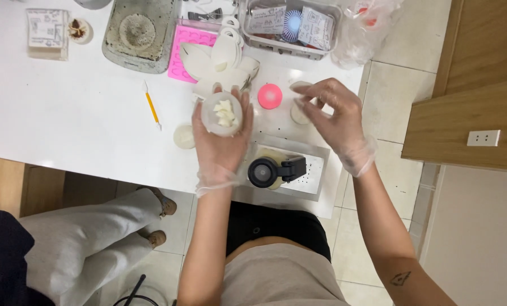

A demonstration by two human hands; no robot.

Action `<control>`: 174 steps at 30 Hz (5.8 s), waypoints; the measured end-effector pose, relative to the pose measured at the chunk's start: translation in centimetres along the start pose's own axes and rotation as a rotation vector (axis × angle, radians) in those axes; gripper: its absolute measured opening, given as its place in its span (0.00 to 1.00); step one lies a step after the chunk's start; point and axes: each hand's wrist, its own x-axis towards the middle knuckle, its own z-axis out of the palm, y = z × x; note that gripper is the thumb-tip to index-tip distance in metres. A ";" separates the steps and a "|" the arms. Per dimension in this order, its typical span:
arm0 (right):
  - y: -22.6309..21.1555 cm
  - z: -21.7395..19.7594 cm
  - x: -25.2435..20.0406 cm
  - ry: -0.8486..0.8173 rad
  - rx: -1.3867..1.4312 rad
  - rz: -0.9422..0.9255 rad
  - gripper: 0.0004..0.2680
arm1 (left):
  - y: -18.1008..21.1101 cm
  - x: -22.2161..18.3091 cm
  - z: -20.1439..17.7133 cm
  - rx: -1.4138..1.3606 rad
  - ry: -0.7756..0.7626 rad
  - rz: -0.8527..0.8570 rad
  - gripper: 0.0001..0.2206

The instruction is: Preparing and assembling small wax melts and packaging components in a production area.

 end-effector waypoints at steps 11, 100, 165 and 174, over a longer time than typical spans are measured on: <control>-6.6 2.0 1.9 -0.115 -0.178 -0.143 0.10 | -2.4 1.8 2.2 0.118 -0.174 -0.189 0.26; -2.2 6.0 0.8 0.290 0.465 0.414 0.13 | -3.7 4.7 0.8 0.488 -0.319 -0.093 0.26; 8.5 13.0 9.3 0.184 1.947 1.277 0.13 | 13.5 -1.1 0.0 0.126 -0.267 0.194 0.25; 25.8 30.5 8.7 -0.034 1.342 1.474 0.10 | 15.1 -1.1 -11.0 0.259 0.011 0.177 0.25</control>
